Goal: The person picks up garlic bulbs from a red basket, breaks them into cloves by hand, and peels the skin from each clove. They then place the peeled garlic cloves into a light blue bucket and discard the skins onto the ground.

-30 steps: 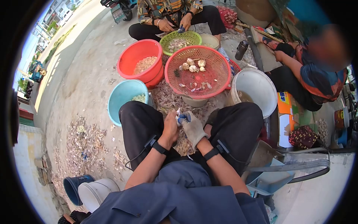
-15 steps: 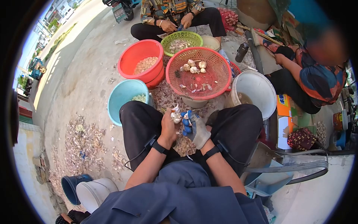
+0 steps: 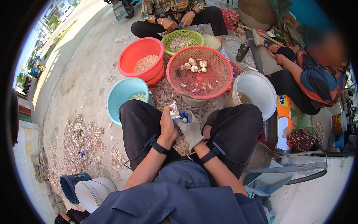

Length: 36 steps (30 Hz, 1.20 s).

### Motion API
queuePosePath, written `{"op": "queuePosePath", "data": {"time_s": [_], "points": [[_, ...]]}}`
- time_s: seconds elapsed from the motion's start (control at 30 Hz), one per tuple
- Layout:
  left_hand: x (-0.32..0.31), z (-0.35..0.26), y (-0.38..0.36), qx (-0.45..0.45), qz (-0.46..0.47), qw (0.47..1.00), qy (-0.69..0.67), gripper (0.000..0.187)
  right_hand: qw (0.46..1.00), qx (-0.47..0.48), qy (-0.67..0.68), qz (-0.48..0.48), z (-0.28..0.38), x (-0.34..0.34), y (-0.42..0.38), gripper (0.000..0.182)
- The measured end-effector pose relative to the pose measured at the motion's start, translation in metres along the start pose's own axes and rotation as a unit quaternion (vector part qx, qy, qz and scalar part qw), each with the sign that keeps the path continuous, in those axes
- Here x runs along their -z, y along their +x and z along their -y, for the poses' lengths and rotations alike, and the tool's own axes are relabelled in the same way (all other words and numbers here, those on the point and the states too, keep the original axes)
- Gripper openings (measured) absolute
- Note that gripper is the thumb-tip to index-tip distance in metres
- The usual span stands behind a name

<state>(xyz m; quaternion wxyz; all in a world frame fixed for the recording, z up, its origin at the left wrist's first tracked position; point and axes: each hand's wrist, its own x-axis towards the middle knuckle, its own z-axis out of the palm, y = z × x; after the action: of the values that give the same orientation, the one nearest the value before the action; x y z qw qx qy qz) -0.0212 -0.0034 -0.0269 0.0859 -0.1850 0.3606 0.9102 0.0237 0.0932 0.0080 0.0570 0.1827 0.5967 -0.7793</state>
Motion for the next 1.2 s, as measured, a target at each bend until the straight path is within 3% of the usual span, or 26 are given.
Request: {"op": "queuePosePath", "data": {"time_s": [0.07, 0.17, 0.27, 0.4, 0.47, 0.67, 0.8, 0.9, 0.93, 0.97, 1.0, 1.07, 1.13, 1.2], "points": [[0.003, 0.005, 0.000, 0.002, -0.007, 1.000, 0.002, 0.026, 0.983, 0.156, -0.096, -0.034, -0.009, -0.003, 0.005, 0.024], [0.003, 0.007, 0.001, -0.007, -0.006, 0.999, 0.032, 0.026, 0.993, 0.107, -0.030, -0.036, -0.007, -0.004, -0.001, 0.020], [-0.001, 0.007, -0.004, 0.003, 0.006, 0.999, 0.046, 0.026, 0.997, 0.040, -0.037, -0.058, -0.011, 0.009, 0.004, 0.018], [-0.011, 0.006, -0.010, -0.013, -0.031, 0.998, 0.057, 0.026, 0.994, 0.034, -0.081, -0.068, -0.007, 0.005, -0.001, 0.021], [-0.009, 0.008, -0.008, -0.016, -0.042, 0.997, 0.064, 0.027, 0.987, 0.111, -0.103, -0.060, 0.000, -0.003, -0.006, 0.021], [0.011, 0.022, 0.009, -0.011, -0.035, 0.994, 0.104, 0.024, 0.958, 0.167, -0.215, -0.089, -0.010, -0.003, 0.004, 0.020], [0.008, 0.024, 0.010, -0.027, -0.044, 0.992, 0.119, 0.025, 0.967, 0.085, -0.209, -0.119, -0.013, -0.001, 0.012, 0.019], [0.004, 0.022, 0.011, -0.024, -0.057, 0.993, 0.104, 0.026, 0.956, 0.167, -0.200, -0.132, -0.025, 0.009, 0.025, 0.020], [0.001, 0.019, 0.011, -0.018, -0.058, 0.993, 0.097, 0.027, 0.991, 0.049, -0.051, -0.110, -0.020, 0.011, 0.024, 0.021], [0.000, 0.017, 0.009, -0.008, -0.052, 0.996, 0.071, 0.027, 0.989, -0.072, 0.099, -0.082, -0.015, 0.013, 0.023, 0.022], [-0.002, 0.015, 0.007, -0.013, -0.054, 0.996, 0.066, 0.027, 0.990, -0.071, 0.095, -0.077, -0.011, 0.013, 0.021, 0.022], [-0.007, 0.009, 0.006, -0.023, -0.064, 0.996, 0.064, 0.026, 0.957, -0.151, 0.244, -0.036, 0.006, 0.008, 0.014, 0.025], [-0.010, 0.002, 0.001, -0.025, -0.062, 0.997, 0.040, 0.026, 0.929, -0.143, 0.338, 0.053, -0.001, 0.018, 0.017, 0.033], [-0.010, -0.001, -0.003, -0.001, -0.059, 0.998, 0.018, 0.027, 0.915, -0.144, 0.370, 0.068, 0.003, 0.021, 0.019, 0.036]]}}
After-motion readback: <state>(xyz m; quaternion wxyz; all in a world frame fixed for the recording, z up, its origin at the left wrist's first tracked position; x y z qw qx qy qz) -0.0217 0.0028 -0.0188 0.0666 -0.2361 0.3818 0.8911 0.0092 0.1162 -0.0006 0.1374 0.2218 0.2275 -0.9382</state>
